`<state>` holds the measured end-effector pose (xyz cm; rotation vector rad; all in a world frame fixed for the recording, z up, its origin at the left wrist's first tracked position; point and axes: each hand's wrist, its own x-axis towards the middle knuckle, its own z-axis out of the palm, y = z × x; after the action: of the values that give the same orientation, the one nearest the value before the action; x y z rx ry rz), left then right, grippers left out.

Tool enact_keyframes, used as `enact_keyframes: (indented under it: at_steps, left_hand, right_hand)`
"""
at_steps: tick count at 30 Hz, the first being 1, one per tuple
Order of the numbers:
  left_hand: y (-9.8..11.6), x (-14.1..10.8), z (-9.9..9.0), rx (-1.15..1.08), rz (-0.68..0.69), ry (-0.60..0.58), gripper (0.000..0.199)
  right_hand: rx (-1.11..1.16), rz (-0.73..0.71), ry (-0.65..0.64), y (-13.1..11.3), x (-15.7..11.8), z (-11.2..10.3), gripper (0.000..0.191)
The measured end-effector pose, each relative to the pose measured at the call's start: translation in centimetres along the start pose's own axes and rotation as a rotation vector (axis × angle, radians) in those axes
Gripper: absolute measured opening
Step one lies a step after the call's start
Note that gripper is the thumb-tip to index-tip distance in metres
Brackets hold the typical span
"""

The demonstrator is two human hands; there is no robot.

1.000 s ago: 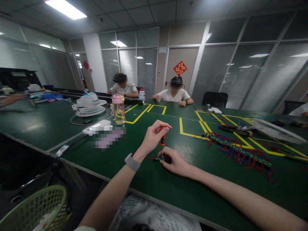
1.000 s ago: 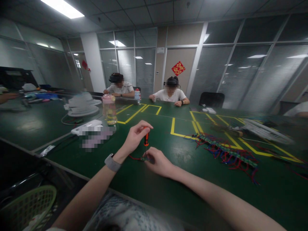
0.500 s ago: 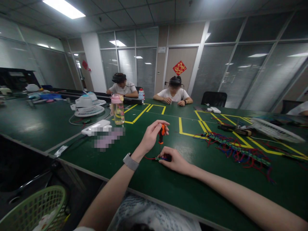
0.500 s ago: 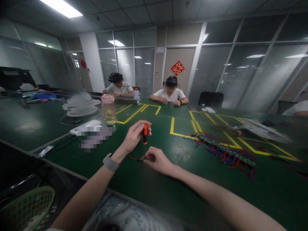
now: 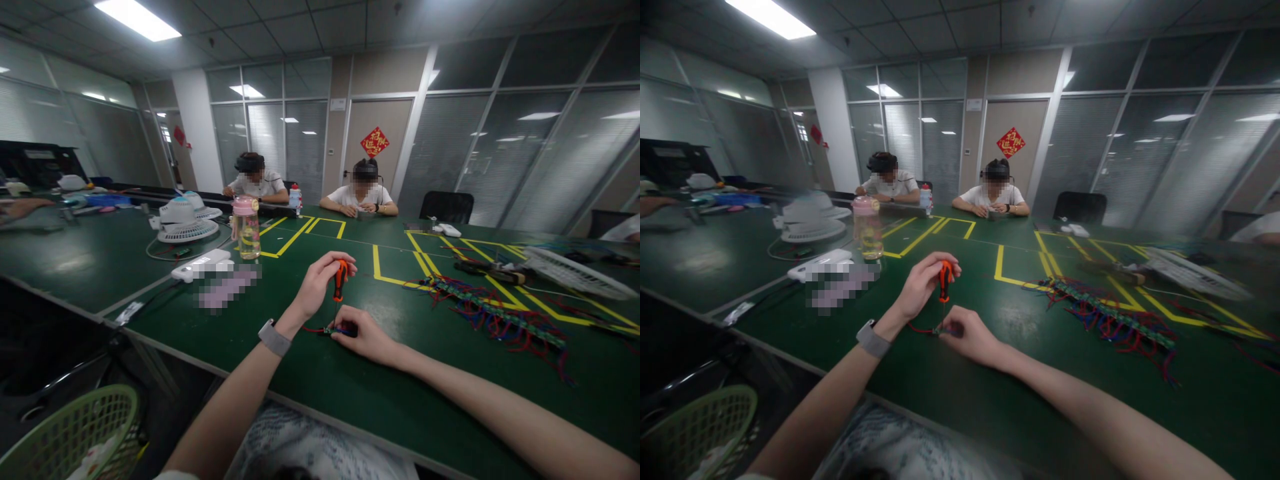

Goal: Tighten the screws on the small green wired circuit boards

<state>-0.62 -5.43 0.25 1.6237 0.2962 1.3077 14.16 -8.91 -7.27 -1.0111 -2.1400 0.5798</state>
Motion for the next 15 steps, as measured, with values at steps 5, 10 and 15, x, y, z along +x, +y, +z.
enact_keyframes:
  at_steps: [5,10,15]
  left_hand:
    - [0.23,0.0,0.02,0.17,0.056,0.062,0.021]
    - [-0.01,-0.02,-0.06,-0.038,-0.013,0.018,0.028]
    - [-0.07,-0.07,-0.09,0.113,-0.007,0.034,0.025]
  right_hand:
    - [-0.005,-0.014,-0.001,0.27,-0.04,0.1,0.006]
    - [-0.036,-0.015,0.011,0.39,-0.07,0.11,0.006]
    - [-0.036,-0.022,0.004,0.28,-0.07,0.07,0.006]
